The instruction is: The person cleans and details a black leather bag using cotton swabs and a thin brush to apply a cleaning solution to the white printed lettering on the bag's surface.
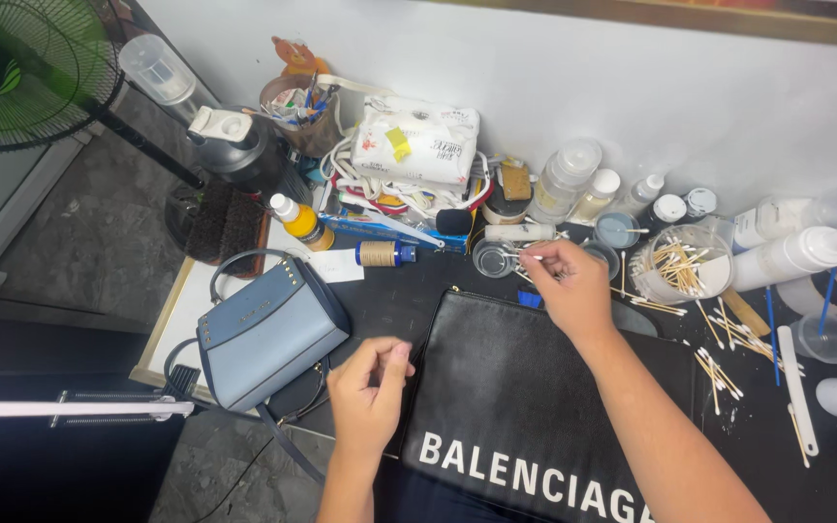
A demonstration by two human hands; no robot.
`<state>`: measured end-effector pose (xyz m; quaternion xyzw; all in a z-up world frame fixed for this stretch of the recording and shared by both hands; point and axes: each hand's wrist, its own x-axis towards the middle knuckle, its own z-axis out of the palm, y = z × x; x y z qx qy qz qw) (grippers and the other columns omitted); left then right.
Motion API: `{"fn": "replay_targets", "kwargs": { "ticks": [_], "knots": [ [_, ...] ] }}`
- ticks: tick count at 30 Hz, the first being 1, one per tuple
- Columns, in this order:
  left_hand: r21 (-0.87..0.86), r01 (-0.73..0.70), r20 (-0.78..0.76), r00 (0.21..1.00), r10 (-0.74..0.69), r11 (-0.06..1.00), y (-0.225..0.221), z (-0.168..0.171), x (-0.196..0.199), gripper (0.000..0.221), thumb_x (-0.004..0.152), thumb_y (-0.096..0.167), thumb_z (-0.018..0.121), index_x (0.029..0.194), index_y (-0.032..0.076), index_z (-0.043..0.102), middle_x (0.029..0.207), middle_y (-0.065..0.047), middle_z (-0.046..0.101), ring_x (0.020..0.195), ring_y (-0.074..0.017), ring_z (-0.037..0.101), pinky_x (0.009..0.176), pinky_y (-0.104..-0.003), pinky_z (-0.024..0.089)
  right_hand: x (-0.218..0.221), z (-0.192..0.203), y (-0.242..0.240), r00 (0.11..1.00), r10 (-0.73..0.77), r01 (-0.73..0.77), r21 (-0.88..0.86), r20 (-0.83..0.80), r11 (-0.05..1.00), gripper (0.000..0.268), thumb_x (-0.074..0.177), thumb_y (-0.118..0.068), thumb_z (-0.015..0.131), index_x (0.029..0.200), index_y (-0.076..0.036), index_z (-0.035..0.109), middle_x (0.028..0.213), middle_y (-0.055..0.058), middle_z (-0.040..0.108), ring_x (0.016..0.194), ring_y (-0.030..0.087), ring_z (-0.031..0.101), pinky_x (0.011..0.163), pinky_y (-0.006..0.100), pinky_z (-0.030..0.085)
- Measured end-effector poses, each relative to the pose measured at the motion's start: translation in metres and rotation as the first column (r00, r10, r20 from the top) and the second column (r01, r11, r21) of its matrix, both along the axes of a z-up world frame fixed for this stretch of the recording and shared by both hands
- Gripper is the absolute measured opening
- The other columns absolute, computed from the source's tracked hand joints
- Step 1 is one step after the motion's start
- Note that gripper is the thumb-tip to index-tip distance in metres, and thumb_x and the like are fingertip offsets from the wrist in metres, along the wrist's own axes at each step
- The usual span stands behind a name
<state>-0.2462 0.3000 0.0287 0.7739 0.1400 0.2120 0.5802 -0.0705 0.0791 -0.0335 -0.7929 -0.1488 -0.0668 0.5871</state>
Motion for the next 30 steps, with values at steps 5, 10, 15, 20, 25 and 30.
{"fn": "replay_targets", "kwargs": {
  "ticks": [5,10,15,20,25,30],
  "knots": [
    [0.185,-0.026,0.01,1.0,0.025,0.982,-0.001,-0.064,-0.007,0.014,0.093,0.009,0.069,0.085,-0.001,0.07,0.061,-0.005,0.064,0.052,-0.0111,0.06,0.051,-0.026,0.047,0.008,-0.003,0.008,0.999,0.018,-0.018,-0.009,-0.04,1.0,0.009,0.094,-0.005,0.074,0.098,0.002,0.072,0.087,0.004,0.074,0.073,0.003,0.065,0.064,0.02,0.052],
    [0.269,-0.093,0.182,0.982,0.045,0.959,-0.003,-0.071,-0.012,0.01,0.093,0.007,0.069,0.086,0.0,0.068,0.069,-0.006,0.064,0.057,-0.0125,0.059,0.054,-0.027,0.047,0.006,-0.002,0.011,1.0,0.004,-0.003,-0.119,0.005,0.993,0.01,0.089,-0.006,0.077,0.095,0.001,0.073,0.089,0.004,0.074,0.068,0.006,0.059,0.061,0.023,0.049],
    [0.311,-0.06,0.141,0.99,0.016,0.948,-0.001,-0.07,-0.011,0.01,0.091,0.007,0.071,0.084,0.001,0.068,0.066,-0.006,0.061,0.056,-0.0139,0.057,0.054,-0.029,0.046,0.007,-0.001,0.013,0.99,0.03,0.003,-0.231,0.138,0.973,0.013,0.084,-0.008,0.082,0.091,-0.001,0.074,0.102,0.006,0.067,0.076,0.011,0.058,0.07,0.026,0.051],
    [0.205,-0.106,0.107,0.991,0.086,0.973,0.0,-0.078,-0.011,0.01,0.093,0.007,0.069,0.086,0.0,0.069,0.07,-0.006,0.067,0.057,-0.012,0.061,0.054,-0.027,0.047,0.001,0.001,0.015,0.977,-0.005,0.065,-0.269,0.215,0.961,0.013,0.084,-0.01,0.082,0.091,-0.002,0.074,0.101,0.007,0.063,0.084,0.019,0.061,0.078,0.031,0.051],
    [0.118,-0.086,0.129,0.989,0.07,0.989,-0.004,-0.071,-0.014,0.01,0.097,0.007,0.065,0.093,-0.001,0.07,0.078,-0.006,0.072,0.068,-0.0115,0.07,0.063,-0.023,0.054,-0.015,0.022,0.012,0.926,-0.008,0.117,-0.267,0.377,0.957,0.013,0.085,-0.008,0.082,0.093,-0.003,0.073,0.105,0.009,0.063,0.1,0.029,0.061,0.091,0.038,0.048],
    [-0.244,0.324,0.299,0.922,-0.248,0.914,-0.028,0.003,-0.044,0.014,0.104,0.01,0.057,0.103,-0.001,0.066,0.094,-0.014,0.075,0.088,-0.0222,0.075,0.084,-0.034,0.061,-0.062,0.041,-0.011,0.95,0.004,0.036,-0.122,0.312,0.992,0.012,0.09,-0.003,0.077,0.095,-0.001,0.066,0.108,0.01,0.069,0.101,0.021,0.067,0.092,0.031,0.052]
  ]
}}
